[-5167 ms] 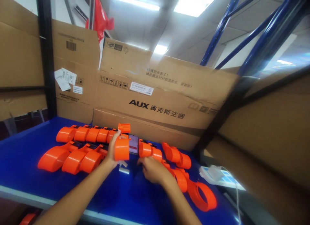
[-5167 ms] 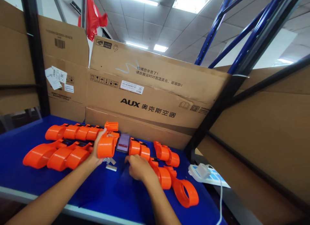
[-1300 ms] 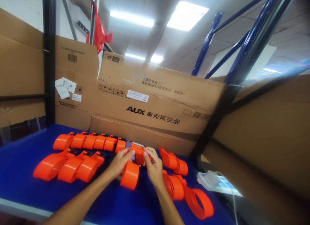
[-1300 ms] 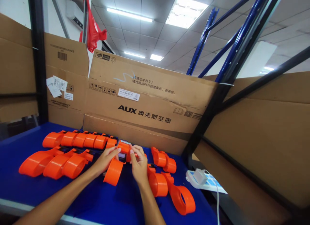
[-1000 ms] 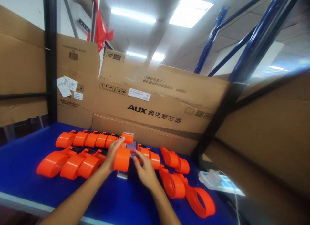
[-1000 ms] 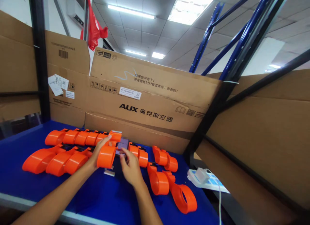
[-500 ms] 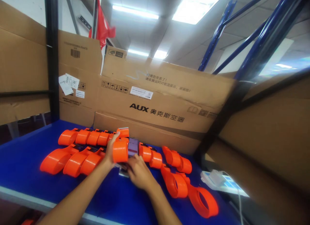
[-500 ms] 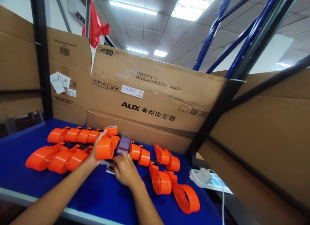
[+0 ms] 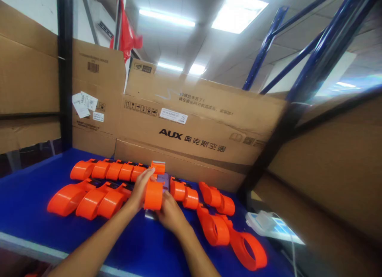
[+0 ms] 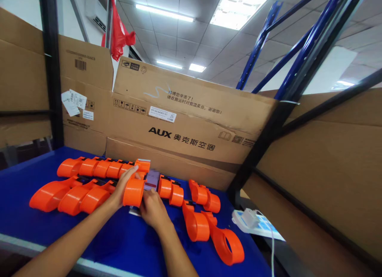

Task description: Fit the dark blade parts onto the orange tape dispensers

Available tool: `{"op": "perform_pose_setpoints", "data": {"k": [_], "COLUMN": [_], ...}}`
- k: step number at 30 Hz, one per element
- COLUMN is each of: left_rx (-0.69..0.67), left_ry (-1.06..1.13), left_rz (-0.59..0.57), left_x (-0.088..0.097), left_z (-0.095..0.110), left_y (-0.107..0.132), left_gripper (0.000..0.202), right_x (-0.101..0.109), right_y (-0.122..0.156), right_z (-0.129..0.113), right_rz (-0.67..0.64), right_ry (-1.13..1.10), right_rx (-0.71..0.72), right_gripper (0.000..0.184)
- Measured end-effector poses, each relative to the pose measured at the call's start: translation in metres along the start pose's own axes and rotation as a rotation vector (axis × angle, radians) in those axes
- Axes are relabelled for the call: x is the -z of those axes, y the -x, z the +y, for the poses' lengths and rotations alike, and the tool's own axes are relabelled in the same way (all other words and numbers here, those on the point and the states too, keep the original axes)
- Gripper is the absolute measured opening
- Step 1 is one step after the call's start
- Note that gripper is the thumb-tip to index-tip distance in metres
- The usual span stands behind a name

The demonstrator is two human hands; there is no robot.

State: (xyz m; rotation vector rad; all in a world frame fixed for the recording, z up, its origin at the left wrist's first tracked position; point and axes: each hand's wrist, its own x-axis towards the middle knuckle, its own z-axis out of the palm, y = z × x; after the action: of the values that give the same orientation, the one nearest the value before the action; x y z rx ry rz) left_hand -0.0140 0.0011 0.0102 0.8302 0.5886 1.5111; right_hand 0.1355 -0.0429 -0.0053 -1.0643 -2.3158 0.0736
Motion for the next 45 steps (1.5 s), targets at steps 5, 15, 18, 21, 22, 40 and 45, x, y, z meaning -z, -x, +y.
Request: {"op": "perform_pose_setpoints", "data": {"k": [5, 15, 18, 21, 22, 40, 45], "left_rx": [-0.093, -0.006, -0.001, 0.003, 0.009, 0.032, 0.069], "left_ry": [-0.123, -0.411, -0.429, -0.433, -0.434, -0.479, -0.486], "left_rz": [-0.014, -0.261, -0.322, -0.357, -0.363, -0.336, -0.338], "left_x": [-0.002, -0.005, -0.008, -0.010, -0.011, -0.008, -0.004], "left_z": [0.001, -0.013, -0.013, -0.013, -0.013, -0.019, -0.021], "left_y": [0.001, 0.009, 0.014, 0.017, 0.018, 0.017, 0.015], "left_gripper": [0.045, 0.032, 0.029, 0.026, 0.024, 0.024, 0.029], "right_x": [0.010, 0.037, 0.036, 0.035, 0.035, 0.054, 0.078], "right_y": [0.002, 0.011, 0.010, 0.010, 0.010, 0.018, 0.044], "right_z": [0.012, 0.023, 0.018, 0.015, 0.015, 0.018, 0.020], "right_rz": [0.301, 0.713, 0.657, 0.640, 0.643, 0.688, 0.197], "right_ry": [-0.093, -0.092, -0.071, -0.084, -0.091, -0.415, -0.452], "right_rx": [-0.130, -0.133, -0.069, -0.057, -0.062, -0.297, -0.445], "right_gripper": [0.030, 0.032, 0.030, 0.029, 0.029, 0.029, 0.026]}}
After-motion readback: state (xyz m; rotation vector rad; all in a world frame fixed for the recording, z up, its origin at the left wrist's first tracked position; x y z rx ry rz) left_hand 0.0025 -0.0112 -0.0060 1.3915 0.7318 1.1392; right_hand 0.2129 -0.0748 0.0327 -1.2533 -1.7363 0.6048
